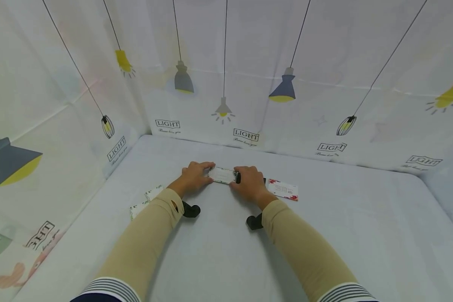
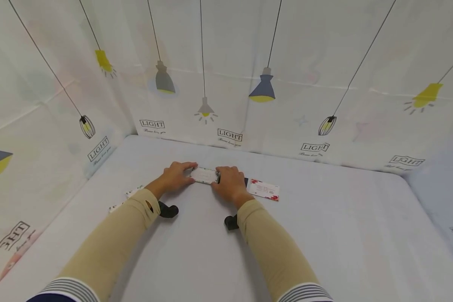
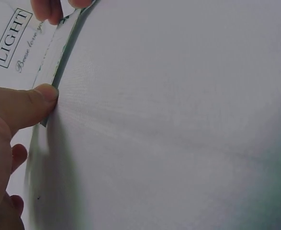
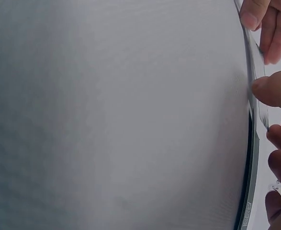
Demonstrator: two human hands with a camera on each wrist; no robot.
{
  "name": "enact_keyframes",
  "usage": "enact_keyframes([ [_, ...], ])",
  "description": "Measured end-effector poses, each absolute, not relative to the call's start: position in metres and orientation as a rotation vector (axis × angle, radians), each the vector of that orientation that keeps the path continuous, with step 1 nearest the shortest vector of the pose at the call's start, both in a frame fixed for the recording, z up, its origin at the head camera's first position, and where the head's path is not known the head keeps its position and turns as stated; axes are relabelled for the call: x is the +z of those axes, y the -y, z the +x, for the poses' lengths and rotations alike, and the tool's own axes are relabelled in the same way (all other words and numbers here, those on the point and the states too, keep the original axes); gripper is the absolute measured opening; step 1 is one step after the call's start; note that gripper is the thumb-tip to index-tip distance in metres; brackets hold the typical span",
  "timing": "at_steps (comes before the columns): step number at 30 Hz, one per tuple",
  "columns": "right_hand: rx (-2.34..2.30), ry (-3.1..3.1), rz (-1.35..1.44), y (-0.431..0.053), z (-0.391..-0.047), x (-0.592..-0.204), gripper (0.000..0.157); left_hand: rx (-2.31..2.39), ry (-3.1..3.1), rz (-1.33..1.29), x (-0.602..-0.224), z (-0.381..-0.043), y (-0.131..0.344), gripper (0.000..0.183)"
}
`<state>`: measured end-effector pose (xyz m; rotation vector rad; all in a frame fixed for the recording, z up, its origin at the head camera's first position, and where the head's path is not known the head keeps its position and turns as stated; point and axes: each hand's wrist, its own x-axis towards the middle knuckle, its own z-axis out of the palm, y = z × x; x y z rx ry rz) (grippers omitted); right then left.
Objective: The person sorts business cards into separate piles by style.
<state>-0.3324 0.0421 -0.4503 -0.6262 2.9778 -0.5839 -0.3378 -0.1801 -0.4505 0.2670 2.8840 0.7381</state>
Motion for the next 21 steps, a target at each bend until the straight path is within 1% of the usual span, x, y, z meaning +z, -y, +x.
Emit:
enact_keyframes([
  [21,-0.472,-2.962,-0.595,-0.0414,-0.3358,-0.4489,0.058,0.683,-2.851,0.235,-0.4509,-0.3407,0.1767,0.059],
])
